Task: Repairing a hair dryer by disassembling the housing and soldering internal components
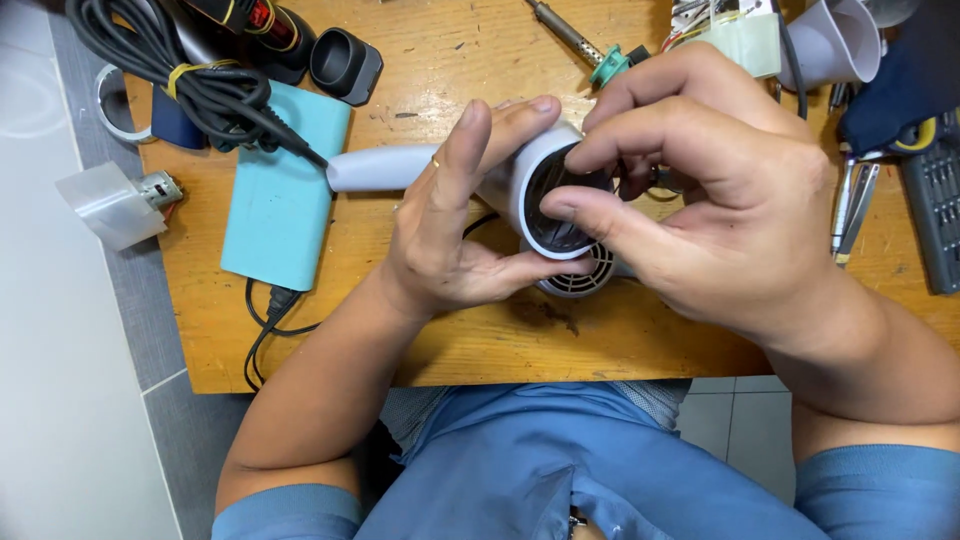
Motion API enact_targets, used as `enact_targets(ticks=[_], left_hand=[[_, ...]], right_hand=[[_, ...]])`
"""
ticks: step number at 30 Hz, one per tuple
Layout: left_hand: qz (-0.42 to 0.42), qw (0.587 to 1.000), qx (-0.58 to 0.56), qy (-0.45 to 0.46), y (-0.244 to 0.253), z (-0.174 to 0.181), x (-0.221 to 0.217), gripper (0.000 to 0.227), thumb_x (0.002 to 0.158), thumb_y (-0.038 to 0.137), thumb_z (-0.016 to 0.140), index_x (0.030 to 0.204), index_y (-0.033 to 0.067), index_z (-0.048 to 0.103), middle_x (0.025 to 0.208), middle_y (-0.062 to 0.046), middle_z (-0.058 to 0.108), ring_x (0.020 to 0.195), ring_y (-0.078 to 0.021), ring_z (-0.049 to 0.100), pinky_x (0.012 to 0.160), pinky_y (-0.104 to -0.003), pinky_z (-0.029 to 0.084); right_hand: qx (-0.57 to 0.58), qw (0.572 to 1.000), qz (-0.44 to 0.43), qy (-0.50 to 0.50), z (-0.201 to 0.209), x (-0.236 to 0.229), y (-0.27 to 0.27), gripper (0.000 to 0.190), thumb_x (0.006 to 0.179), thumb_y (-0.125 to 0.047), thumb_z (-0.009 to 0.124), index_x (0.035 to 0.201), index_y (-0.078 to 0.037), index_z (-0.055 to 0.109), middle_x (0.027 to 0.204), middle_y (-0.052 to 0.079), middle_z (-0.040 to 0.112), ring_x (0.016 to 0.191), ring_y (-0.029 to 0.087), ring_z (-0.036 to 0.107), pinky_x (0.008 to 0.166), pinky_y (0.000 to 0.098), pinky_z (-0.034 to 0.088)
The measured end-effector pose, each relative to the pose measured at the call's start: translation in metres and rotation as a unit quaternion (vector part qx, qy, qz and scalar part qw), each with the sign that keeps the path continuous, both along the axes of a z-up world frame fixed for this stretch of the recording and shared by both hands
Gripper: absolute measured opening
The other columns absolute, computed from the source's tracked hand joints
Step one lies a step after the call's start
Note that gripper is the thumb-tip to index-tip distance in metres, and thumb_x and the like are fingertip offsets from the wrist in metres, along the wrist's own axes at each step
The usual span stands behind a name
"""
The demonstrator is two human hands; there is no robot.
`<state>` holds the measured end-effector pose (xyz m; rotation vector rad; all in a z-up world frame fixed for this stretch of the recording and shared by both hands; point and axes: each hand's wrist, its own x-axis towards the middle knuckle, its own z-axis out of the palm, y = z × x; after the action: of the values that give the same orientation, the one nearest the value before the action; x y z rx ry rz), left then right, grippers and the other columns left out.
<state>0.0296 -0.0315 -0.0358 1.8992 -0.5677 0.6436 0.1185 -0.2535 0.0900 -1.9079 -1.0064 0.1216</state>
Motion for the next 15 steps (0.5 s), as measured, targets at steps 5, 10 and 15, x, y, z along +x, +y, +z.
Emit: enact_targets(ticks=[5,10,15], left_hand=[[0.006,1.0,0.015,-0.019,0.002,0.005,0.005,0.124,0.111,0.043,0.106,0.186,0.0079,0.014,0.176,-0.026,0.059,0.164,-0.0451,0.072,0.146,-0.057,0.066],[-0.003,1.0,0.018,-0.024,0.002,0.005,0.006,0.129,0.107,0.044,0.111,0.186,0.0084,0.015,0.173,-0.028,0.061,0.165,-0.0451,0.07,0.149,-0.06,0.063],[-0.018,1.0,0.009,-0.023,0.003,0.006,0.007,0.121,0.111,0.042,0.106,0.186,0.0094,0.016,0.174,-0.03,0.059,0.166,-0.0465,0.069,0.149,-0.061,0.063]], right_hand=[[-0.015,0.996,0.042,-0.083,-0.002,0.008,-0.006,0.016,0.117,-0.004,0.092,0.125,0.008,0.087,0.124,0.029,0.07,0.11,0.038,0.071,0.099,0.0454,0.057],[-0.006,0.999,0.013,-0.038,0.005,0.006,-0.006,0.006,0.121,0.015,0.086,0.124,0.018,0.082,0.121,0.035,0.072,0.11,0.04,0.071,0.106,0.0484,0.057],[-0.027,0.999,0.021,0.03,0.015,0.008,-0.003,0.005,0.117,0.016,0.082,0.122,0.015,0.082,0.121,0.031,0.072,0.11,0.035,0.072,0.101,0.0405,0.056]])
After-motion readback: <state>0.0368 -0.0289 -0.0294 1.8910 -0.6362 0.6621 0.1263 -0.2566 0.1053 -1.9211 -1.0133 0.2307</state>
